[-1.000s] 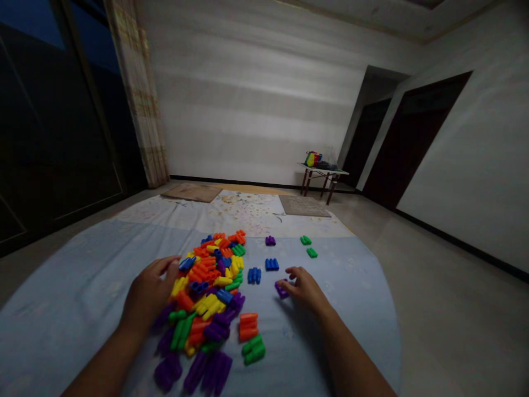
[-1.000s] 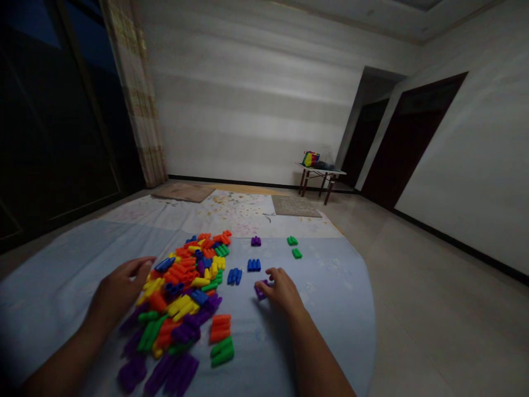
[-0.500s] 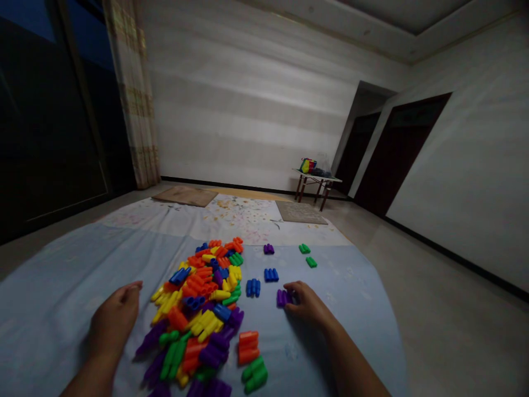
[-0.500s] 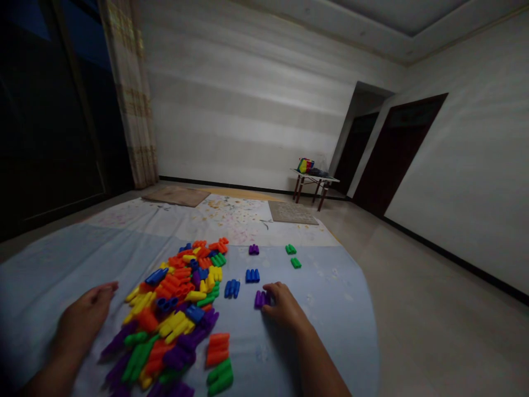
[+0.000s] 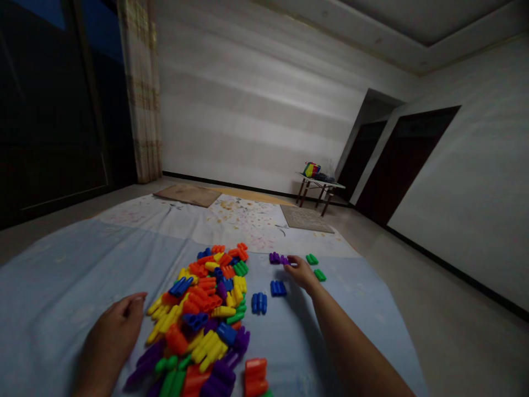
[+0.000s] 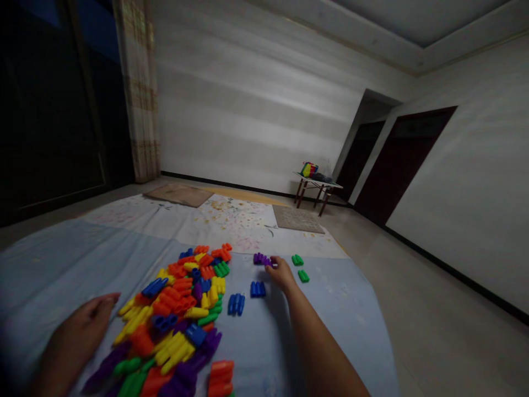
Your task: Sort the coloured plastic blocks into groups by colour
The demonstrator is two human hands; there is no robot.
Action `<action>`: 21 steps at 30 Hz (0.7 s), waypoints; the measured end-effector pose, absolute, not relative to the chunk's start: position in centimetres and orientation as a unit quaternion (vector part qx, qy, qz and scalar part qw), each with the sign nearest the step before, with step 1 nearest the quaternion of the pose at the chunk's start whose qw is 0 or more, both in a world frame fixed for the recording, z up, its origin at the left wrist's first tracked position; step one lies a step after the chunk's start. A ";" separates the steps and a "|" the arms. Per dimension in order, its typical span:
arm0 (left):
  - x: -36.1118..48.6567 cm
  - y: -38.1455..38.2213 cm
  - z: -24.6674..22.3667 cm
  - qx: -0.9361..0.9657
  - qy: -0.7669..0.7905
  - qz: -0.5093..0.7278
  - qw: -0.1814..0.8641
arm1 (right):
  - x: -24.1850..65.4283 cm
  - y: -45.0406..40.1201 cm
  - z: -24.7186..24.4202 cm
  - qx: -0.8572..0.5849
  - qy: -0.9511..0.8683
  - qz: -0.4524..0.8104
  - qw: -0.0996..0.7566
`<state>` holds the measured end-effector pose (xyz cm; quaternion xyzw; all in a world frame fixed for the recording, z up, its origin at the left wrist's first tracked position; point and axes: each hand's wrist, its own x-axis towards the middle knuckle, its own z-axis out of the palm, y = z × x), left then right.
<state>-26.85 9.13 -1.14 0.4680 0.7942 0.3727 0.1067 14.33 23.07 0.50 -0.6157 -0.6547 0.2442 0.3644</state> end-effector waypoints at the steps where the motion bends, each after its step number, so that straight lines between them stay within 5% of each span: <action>1: -26.8 9.1 -1.2 0.468 0.795 0.372 0.103 | 13.9 23.7 0.4 -0.623 -0.650 0.244 0.361; 21: -26.8 8.9 -1.8 0.467 0.796 0.376 0.079 | 11.1 25.8 -0.3 -0.648 -0.655 0.206 0.329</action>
